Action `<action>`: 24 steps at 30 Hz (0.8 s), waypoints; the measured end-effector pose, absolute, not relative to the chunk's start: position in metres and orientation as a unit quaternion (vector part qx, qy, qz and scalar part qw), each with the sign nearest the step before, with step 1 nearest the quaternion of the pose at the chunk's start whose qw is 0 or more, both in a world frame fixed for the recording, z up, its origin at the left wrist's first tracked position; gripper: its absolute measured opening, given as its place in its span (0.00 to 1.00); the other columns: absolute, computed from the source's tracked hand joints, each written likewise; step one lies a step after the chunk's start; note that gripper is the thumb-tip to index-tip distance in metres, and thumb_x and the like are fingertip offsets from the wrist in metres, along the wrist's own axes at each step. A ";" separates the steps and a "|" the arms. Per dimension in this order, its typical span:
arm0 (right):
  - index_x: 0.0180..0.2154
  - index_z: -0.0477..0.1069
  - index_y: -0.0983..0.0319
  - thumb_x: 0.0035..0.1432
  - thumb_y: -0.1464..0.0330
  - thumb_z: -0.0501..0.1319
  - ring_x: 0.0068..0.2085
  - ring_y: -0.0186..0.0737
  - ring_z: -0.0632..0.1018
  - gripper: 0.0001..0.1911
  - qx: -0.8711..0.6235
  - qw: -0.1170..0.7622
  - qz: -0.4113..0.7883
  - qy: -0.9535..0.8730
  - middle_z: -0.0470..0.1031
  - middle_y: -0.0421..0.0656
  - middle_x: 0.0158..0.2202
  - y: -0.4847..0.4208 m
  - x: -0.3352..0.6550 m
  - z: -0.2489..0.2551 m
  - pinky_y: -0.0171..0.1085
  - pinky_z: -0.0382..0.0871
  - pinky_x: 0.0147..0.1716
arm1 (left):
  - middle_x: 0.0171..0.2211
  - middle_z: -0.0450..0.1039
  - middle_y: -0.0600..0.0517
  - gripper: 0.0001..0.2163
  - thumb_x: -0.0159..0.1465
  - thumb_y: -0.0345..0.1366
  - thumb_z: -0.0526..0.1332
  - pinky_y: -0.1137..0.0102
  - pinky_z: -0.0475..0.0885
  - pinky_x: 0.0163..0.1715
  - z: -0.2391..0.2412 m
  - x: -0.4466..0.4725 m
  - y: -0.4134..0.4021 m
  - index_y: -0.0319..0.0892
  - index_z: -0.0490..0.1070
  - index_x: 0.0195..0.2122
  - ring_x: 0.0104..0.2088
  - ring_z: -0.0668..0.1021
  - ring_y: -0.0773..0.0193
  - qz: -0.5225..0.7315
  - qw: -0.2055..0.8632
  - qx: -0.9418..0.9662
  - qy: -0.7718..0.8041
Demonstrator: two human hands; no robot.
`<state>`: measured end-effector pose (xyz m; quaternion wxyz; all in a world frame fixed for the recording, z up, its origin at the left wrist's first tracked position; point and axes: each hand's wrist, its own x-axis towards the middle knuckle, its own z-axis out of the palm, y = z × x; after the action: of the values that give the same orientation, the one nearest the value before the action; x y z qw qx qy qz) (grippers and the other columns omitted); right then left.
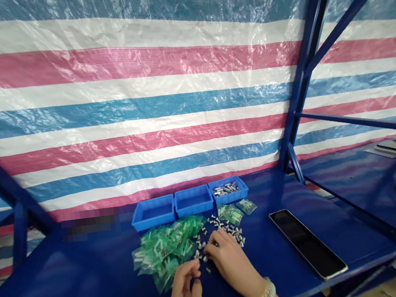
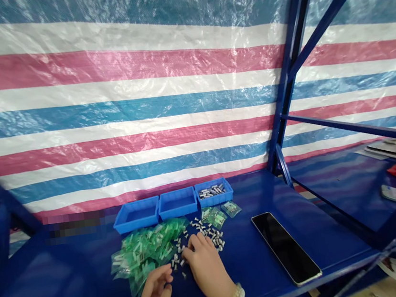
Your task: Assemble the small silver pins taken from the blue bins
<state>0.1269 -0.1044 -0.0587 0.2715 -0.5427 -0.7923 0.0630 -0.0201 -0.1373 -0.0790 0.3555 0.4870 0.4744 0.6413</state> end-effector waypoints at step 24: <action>0.31 0.73 0.60 0.55 0.81 0.63 0.46 0.55 0.72 0.10 -0.571 0.346 0.110 -0.736 0.75 0.46 0.40 -0.093 0.134 -0.054 0.52 0.66 0.46 | 0.35 0.78 0.48 0.07 0.57 0.35 0.64 0.68 0.77 0.42 -0.081 -0.014 -0.135 0.42 0.79 0.36 0.35 0.79 0.60 0.623 0.338 0.514 0.483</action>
<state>0.1338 -0.0929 -0.0538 0.3463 -0.5714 -0.7359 0.1101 -0.0144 -0.1352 -0.0809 0.3380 0.5141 0.4831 0.6229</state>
